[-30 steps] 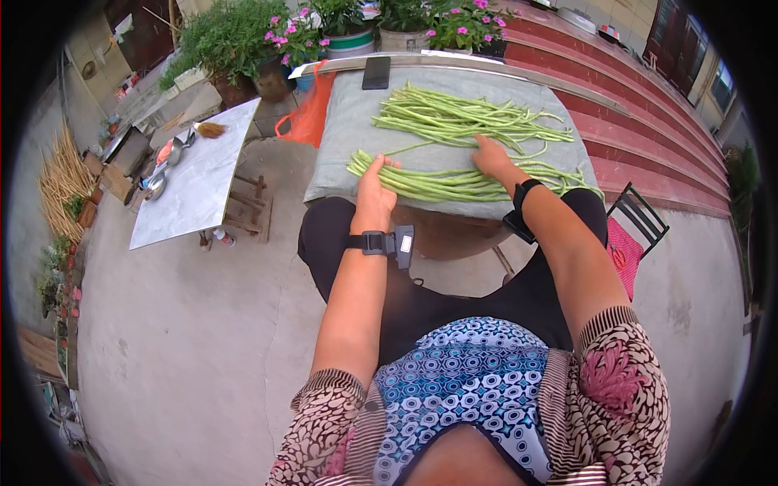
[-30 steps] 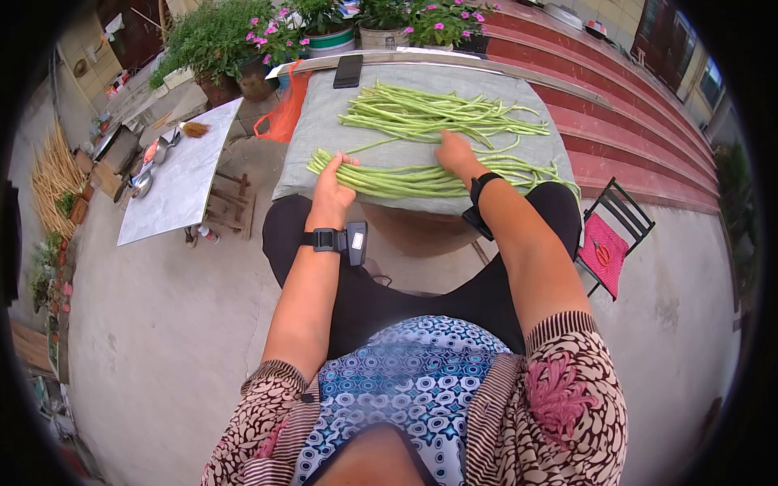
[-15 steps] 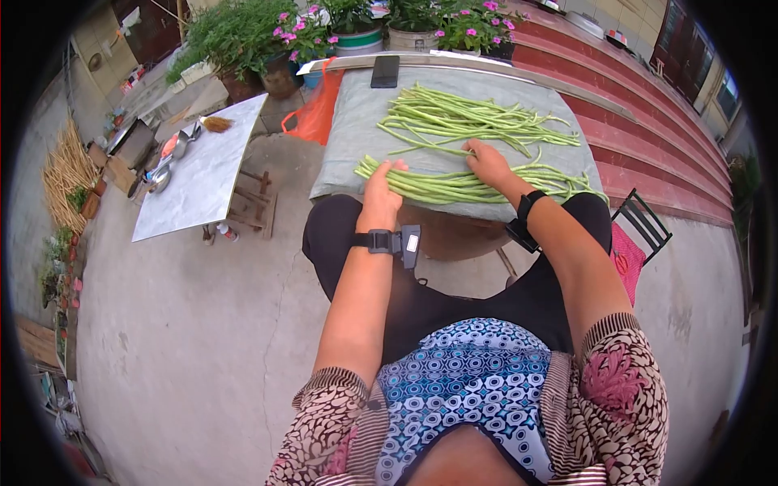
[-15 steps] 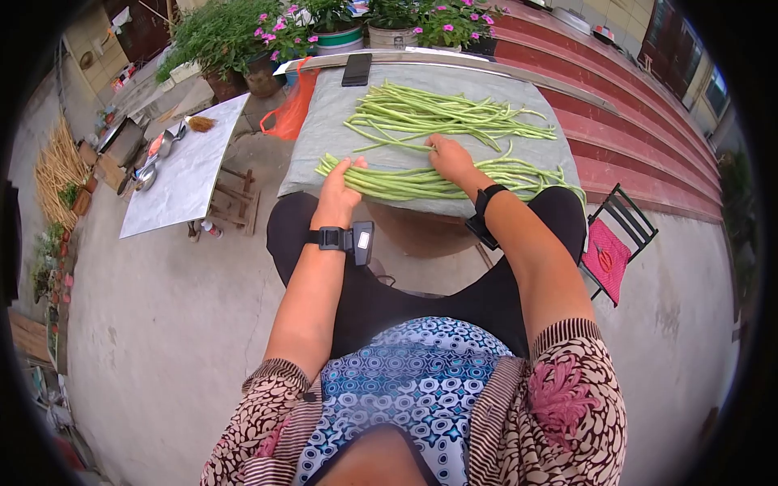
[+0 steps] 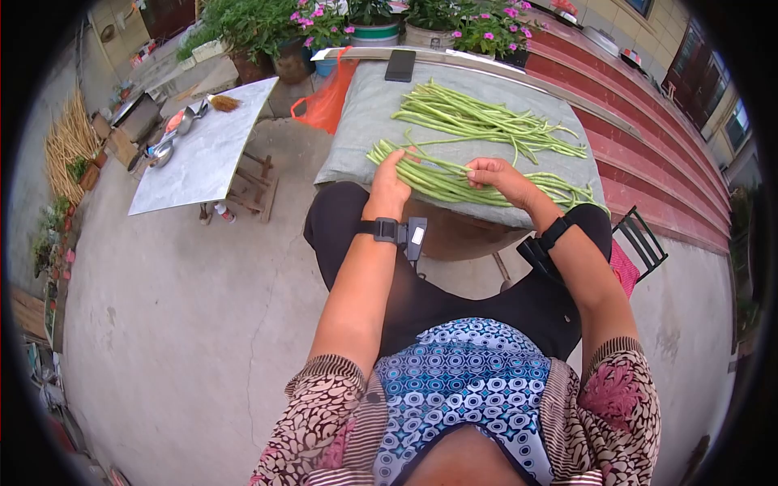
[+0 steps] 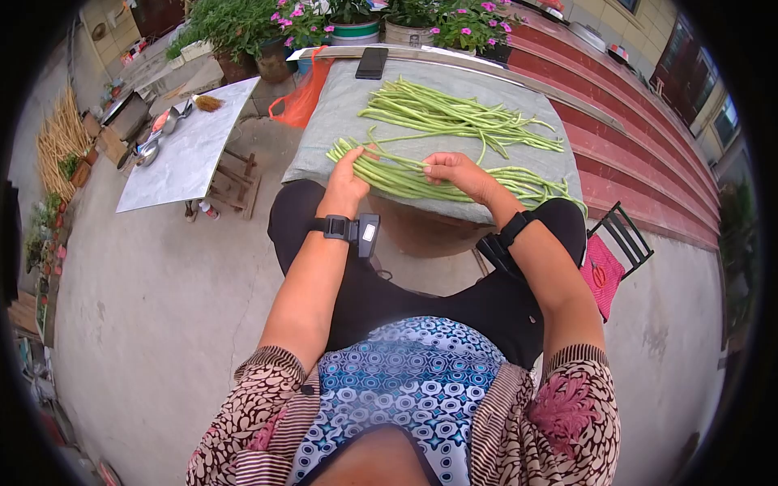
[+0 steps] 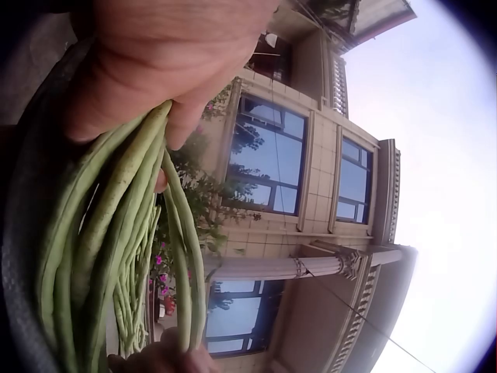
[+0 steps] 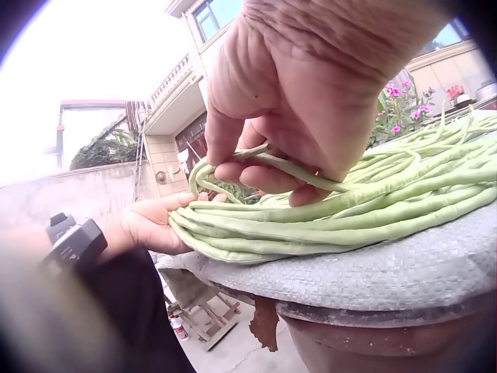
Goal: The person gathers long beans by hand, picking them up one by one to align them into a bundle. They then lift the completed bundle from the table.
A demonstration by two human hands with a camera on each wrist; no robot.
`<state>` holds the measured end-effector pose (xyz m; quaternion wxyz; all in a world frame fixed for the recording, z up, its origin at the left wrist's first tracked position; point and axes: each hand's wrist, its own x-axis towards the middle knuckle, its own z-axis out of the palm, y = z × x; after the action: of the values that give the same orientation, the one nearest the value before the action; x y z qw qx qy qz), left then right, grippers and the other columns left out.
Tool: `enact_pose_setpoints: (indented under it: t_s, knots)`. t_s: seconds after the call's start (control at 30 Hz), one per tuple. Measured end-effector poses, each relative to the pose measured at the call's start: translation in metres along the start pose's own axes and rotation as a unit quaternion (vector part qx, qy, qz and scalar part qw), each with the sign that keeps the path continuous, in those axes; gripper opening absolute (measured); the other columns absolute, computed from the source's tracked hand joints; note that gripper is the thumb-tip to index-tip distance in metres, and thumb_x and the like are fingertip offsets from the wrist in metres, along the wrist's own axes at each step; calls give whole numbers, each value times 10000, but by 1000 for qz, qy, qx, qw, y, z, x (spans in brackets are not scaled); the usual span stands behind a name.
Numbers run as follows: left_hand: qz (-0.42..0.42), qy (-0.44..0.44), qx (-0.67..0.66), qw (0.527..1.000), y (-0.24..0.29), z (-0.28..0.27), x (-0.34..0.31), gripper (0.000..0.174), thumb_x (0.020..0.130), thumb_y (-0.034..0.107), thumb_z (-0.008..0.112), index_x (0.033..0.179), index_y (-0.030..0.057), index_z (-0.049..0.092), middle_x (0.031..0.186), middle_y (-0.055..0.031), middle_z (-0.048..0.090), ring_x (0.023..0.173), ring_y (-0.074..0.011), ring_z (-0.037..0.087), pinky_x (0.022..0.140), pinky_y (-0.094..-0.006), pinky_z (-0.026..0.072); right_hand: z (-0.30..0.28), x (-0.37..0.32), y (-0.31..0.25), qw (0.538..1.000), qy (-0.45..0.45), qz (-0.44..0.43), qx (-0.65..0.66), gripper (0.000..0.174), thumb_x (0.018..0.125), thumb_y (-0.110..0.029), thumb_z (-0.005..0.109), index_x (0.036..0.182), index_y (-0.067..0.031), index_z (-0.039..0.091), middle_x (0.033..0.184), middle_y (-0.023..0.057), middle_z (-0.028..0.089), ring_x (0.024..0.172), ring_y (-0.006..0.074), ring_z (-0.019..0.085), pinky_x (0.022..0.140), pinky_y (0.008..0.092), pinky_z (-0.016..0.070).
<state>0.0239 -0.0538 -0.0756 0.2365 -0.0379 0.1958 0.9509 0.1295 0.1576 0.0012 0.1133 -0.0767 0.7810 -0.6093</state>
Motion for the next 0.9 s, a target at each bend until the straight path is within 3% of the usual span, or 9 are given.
enact_pose_setpoints:
  t_s: [0.2, 0.37, 0.57, 0.77, 0.9]
  knots:
    - [10, -8, -19, 1000, 1, 13, -6, 392, 800, 60, 586, 1166, 31, 446, 1157, -158, 513, 1049, -279, 490, 934, -419, 396, -5, -14, -10, 995, -22, 37, -93, 175, 836, -197, 585, 930, -52, 606, 737, -31, 556, 680, 68, 472, 658, 230, 399]
    - [18, -57, -25, 998, 2, 20, -13, 380, 793, 52, 594, 1145, 58, 453, 1176, -160, 496, 1046, -278, 494, 937, -403, 402, -8, -22, -17, 972, 3, 5, -234, 179, 818, -173, 597, 932, -36, 608, 736, -11, 579, 682, 79, 482, 638, 247, 403]
    - [33, -84, -31, 995, 3, 23, -15, 396, 791, 43, 592, 1156, 73, 440, 1172, -151, 498, 1029, -268, 502, 927, -401, 412, -14, -27, -15, 965, 5, -2, -262, 160, 807, -146, 599, 908, -24, 619, 742, 28, 600, 701, 103, 504, 665, 274, 420]
    - [57, -73, -24, 995, 1, 19, -13, 463, 799, 45, 585, 1224, 73, 403, 1174, -117, 506, 979, -266, 518, 903, -404, 424, -15, -32, -19, 947, -3, -1, -321, 172, 818, -136, 607, 935, -11, 628, 771, 29, 617, 726, 75, 511, 673, 246, 424]
    - [61, -73, -30, 995, 1, 18, -12, 464, 803, 48, 581, 1230, 74, 399, 1164, -112, 515, 975, -265, 519, 907, -407, 419, -26, -33, -9, 936, 3, -11, -352, 196, 772, -138, 615, 922, -11, 622, 784, 116, 626, 718, 187, 568, 681, 310, 439]
